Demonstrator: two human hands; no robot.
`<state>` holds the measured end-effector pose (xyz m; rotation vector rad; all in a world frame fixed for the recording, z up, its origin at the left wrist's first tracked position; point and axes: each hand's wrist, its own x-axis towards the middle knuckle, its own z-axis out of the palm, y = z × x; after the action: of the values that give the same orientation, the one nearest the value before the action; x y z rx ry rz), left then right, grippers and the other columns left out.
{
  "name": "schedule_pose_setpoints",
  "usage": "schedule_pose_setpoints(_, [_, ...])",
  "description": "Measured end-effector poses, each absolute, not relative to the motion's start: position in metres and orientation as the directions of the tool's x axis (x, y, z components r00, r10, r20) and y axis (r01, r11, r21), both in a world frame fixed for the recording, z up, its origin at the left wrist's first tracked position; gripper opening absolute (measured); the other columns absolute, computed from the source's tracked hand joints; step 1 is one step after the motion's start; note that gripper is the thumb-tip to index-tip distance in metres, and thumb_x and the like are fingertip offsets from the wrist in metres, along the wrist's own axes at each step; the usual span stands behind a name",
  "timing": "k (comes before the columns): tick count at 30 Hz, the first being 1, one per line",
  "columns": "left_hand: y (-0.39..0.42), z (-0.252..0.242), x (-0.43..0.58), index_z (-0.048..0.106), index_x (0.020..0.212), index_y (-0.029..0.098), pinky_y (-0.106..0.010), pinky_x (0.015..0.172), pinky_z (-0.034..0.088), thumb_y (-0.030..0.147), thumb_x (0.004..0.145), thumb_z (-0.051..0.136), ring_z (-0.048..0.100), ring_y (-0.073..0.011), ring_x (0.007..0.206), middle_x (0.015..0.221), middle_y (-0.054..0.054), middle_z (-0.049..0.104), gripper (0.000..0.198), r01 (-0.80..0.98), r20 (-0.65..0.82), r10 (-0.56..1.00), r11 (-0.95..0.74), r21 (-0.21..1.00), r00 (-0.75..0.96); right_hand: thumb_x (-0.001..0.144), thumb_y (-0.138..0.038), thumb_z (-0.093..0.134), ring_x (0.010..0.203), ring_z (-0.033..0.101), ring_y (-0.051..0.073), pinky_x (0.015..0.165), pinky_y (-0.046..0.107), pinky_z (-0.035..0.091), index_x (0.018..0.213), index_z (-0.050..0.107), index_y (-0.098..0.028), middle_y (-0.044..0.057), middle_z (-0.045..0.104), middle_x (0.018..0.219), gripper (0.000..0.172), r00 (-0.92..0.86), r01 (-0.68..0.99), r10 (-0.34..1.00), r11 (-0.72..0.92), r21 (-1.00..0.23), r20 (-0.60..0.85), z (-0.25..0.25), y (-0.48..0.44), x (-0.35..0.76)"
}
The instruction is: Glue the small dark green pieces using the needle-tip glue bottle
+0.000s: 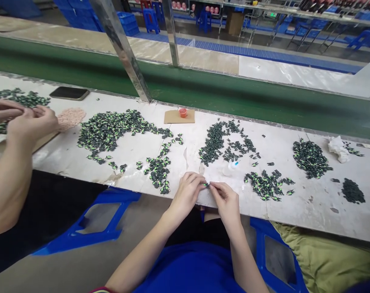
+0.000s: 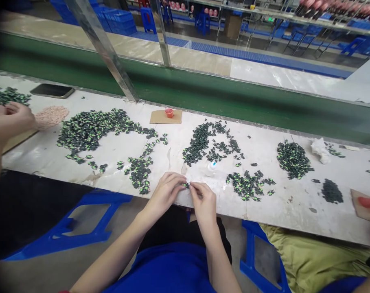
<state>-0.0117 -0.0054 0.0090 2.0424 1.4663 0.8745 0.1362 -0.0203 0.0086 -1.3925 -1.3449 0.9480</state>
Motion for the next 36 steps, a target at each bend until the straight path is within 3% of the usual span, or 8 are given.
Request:
schedule_pose_setpoints(9, [-0.007,0.018,-0.015,0.061,0.09,0.021,-0.032,0.079,0.049,0.008,0.089,0.048,0.059,-0.0193,0.089,0.087,-0.003,0.066,0.018,0.595,0.238,0.93,-0.363,0.717,0.28,0.077,-0.032,0.068,0.079,0.07,0.02,0.073,0.032,0.059,0.081,0.076,-0.021,0.006,0.073,0.084,0.014,0.072,0.158,0.997,-0.011,-0.987,0.001,0.016,-0.02,0.139])
schedule_pose_setpoints(17, [-0.012,0.037,-0.015,0.06,0.092,0.019,-0.032,0.078,0.047,0.008,0.091,0.045,0.058,-0.0186,0.086,0.084,-0.004,0.065,0.018,0.616,0.354,0.873,-0.488,0.618,0.337,0.07,-0.038,0.074,0.078,0.073,0.024,0.075,0.035,0.06,0.078,0.076,-0.02,0.005,0.076,0.082,0.02,0.02,0.016,0.985,-0.171,-0.985,-0.171,0.034,-0.023,0.144])
schedule_pose_setpoints(23, [-0.016,0.047,-0.013,0.06,0.092,0.018,-0.031,0.073,0.048,0.007,0.091,0.043,0.057,-0.0187,0.081,0.079,-0.004,0.065,0.021,0.607,0.419,0.841,-0.538,0.585,0.342,0.073,-0.029,0.072,0.073,0.071,0.019,0.071,0.029,0.059,0.075,0.075,-0.02,0.004,0.074,0.076,0.01,0.038,0.028,0.999,-0.019,-0.999,-0.018,0.039,-0.027,0.14])
schedule_pose_setpoints(28, [-0.021,0.049,-0.015,0.062,0.091,0.019,-0.03,0.07,0.051,0.008,0.09,0.046,0.059,-0.0183,0.08,0.079,-0.004,0.066,0.02,0.525,0.42,0.856,-0.517,0.676,0.302,0.075,-0.024,0.071,0.067,0.069,0.015,0.064,0.024,0.058,0.079,0.073,-0.02,0.003,0.072,0.073,0.007,0.048,0.05,0.996,0.076,-0.996,0.078,0.039,-0.031,0.139])
schedule_pose_setpoints(36, [-0.024,0.059,-0.015,0.068,0.093,0.019,-0.029,0.078,0.055,0.016,0.083,0.06,0.066,-0.0171,0.085,0.088,-0.006,0.068,0.012,0.389,0.208,0.959,-0.269,0.881,0.192,0.075,-0.018,0.071,0.067,0.072,0.015,0.068,0.027,0.061,0.095,0.07,-0.02,0.003,0.075,0.076,0.019,0.054,0.122,0.972,0.219,-0.968,0.227,0.034,-0.032,0.146])
